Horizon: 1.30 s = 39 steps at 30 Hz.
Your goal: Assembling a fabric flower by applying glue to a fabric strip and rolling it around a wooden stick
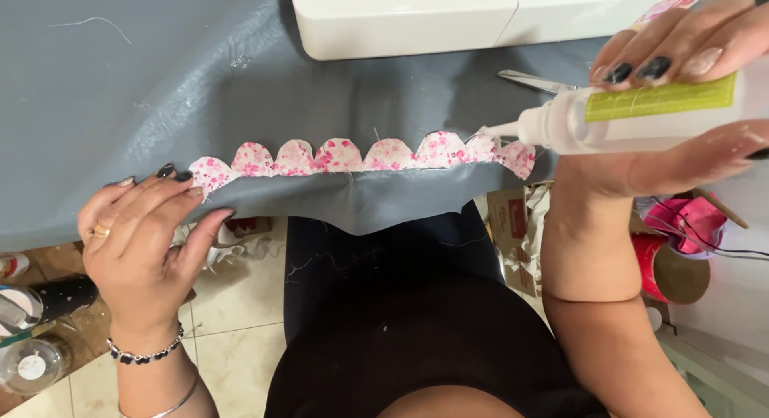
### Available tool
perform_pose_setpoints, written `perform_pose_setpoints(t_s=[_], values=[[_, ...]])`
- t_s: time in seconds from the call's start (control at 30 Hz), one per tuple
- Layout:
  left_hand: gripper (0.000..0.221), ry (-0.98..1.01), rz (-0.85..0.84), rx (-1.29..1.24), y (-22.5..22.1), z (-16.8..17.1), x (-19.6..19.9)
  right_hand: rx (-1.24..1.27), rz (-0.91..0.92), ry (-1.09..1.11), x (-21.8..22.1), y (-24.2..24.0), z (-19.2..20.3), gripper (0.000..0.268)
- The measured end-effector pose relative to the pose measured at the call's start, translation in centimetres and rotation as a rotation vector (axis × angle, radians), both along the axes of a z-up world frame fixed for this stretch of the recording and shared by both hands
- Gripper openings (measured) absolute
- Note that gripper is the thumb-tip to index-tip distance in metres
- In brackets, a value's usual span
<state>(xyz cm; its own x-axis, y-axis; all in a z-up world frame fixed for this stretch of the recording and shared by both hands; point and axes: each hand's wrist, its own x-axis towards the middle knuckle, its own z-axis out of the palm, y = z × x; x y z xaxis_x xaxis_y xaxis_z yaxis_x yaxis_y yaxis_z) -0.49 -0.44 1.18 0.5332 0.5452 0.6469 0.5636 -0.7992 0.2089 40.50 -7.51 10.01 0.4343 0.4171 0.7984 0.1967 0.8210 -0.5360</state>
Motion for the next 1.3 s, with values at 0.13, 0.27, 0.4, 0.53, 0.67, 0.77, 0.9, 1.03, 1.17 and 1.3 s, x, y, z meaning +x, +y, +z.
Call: perform_pose_setpoints(t_s=[0.13, 0.27, 0.4, 0.53, 0.67, 0.77, 0.9, 1.03, 1.17, 1.3], values=[[0.03, -0.007, -0.043, -0.018, 0.3, 0.8, 0.2, -0.085, 0.104, -0.073, 0.8, -0.7, -1.0, 0.051], [0.039, -0.134, -0.109, -0.091, 0.1, 1.5, -0.3, -0.227, 0.087, -0.08, 0.1, -0.5, -3.1, 0.057], [0.036, -0.188, -0.047, -0.199, -0.1, 2.0, -1.2, -0.202, 0.039, -0.07, -0.5, 0.0, -3.1, 0.058], [0.032, -0.086, 0.083, -0.029, -0.5, 2.5, -0.9, -0.17, 0.097, -0.202, 0.3, 0.8, -3.2, 0.053], [0.037, 0.22, 0.191, -0.258, -3.6, 0.8, 4.2, -0.269, -0.011, -0.187, -1.2, 1.0, -2.2, 0.061], [0.049, 0.139, -0.291, 0.05, -7.3, 6.1, 13.3, -0.288, -0.063, -0.217, -1.6, 1.0, -2.0, 0.062], [0.077, 0.236, -0.147, 0.167, -5.6, 6.8, 18.2, -0.248, -0.046, -0.162, -1.6, 1.1, -1.7, 0.06], [0.08, 0.027, -0.226, -0.022, -4.2, 6.3, 20.3, -0.237, -0.002, -0.102, -1.5, 1.2, -1.9, 0.061], [0.093, 0.033, -0.295, -0.118, -3.5, 6.6, 20.7, -0.172, 0.019, -0.062, -0.7, 1.4, -1.8, 0.058], [0.096, 0.078, -0.288, -0.076, -3.6, 6.3, 20.6, -0.101, 0.069, -0.001, 2.6, 0.0, -2.7, 0.042]])
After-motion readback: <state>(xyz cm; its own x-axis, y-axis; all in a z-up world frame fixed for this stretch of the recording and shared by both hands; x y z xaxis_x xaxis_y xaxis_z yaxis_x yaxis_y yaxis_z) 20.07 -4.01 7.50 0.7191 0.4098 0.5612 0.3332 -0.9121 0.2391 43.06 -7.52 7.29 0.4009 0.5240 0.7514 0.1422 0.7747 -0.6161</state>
